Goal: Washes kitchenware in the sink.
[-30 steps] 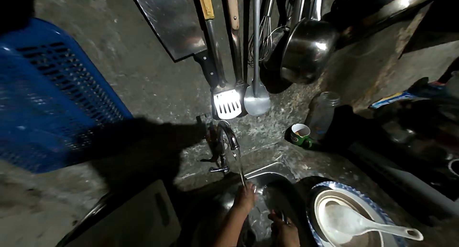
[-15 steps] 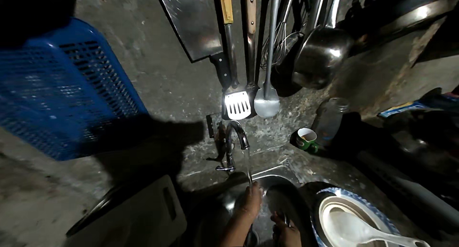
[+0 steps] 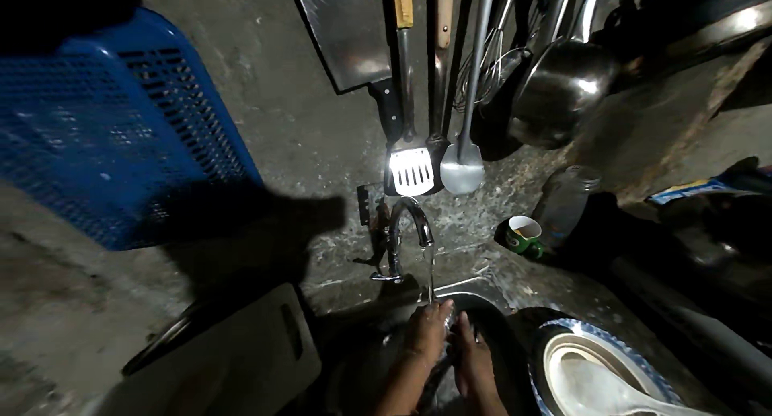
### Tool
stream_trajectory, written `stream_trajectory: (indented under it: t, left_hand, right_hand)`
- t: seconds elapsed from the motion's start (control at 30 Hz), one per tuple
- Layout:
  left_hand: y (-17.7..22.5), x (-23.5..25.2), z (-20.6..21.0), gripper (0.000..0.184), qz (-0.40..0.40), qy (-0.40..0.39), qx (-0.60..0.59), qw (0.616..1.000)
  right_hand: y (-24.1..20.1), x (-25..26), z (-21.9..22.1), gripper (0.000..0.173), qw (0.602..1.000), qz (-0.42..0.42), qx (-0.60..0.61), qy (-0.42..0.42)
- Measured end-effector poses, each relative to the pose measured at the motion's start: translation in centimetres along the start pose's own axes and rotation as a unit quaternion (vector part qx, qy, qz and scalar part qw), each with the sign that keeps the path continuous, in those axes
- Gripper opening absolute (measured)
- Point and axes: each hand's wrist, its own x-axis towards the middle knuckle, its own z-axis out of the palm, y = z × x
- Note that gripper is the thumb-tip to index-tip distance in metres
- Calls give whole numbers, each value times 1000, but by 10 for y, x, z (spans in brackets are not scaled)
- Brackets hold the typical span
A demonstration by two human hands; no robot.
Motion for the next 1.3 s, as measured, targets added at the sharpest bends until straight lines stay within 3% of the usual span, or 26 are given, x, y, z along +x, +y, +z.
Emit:
stream_trajectory:
  t: [0.13, 0.23, 0.33, 0.43, 0.5, 0.63, 0.7, 0.77, 0.87, 0.93, 1.0, 1.07, 1.2, 1.3]
  left_hand:
    - [1, -1, -3, 46, -13, 71, 16, 997]
    - [-17, 8, 7, 37, 28, 111, -96, 989]
    - [-22, 8, 7, 34, 7, 62, -277, 959]
    - [-18, 14, 10, 26, -15, 67, -364, 929]
    - [-10, 12, 6, 26, -46, 57, -317, 946]
    - [6, 10, 0, 34, -109, 2, -112, 988]
    - [9, 9, -2, 30, -77, -25, -43, 996]
    - [4, 11, 1, 27, -20, -59, -60, 996]
    - [-4, 10, 7, 25, -63, -57, -209, 974]
    - [-8, 7, 3, 43, -89, -34, -198, 975]
    - [-17, -8, 2, 57, -50, -35, -243, 968]
    - [-33, -23, 9, 58, 17, -66, -330, 941]
    - [-60, -32, 6, 40, 53, -119, -366, 921]
    - [-72, -27, 6, 19, 62, -130, -423, 895]
  right_hand:
    - [4, -9, 30, 43, 999, -22, -20, -46]
    - [13, -14, 37, 37, 997, 6, 54, -55]
    - [25, -10, 25, 16, 992, 35, 105, -55]
    - [27, -7, 6, 16, 994, 49, 98, -4]
    - [27, -5, -9, 13, 997, 35, 35, 54]
    - [16, -7, -28, 20, 994, 21, -43, 103]
    - [12, -7, -32, 20, 993, 13, -50, 106]
    - [10, -8, -30, 21, 993, -4, -56, 103]
    - [11, -7, -22, 22, 995, -30, -71, 56]
    - [7, -10, -12, 18, 997, -47, -66, 10]
    - [0, -15, 5, 13, 997, -52, -43, -26]
    - [-6, -14, 18, 21, 996, -52, -13, -65]
    - [-20, 6, 26, 20, 975, -22, -77, -205]
    - [-38, 18, 39, 21, 920, -11, -254, -297]
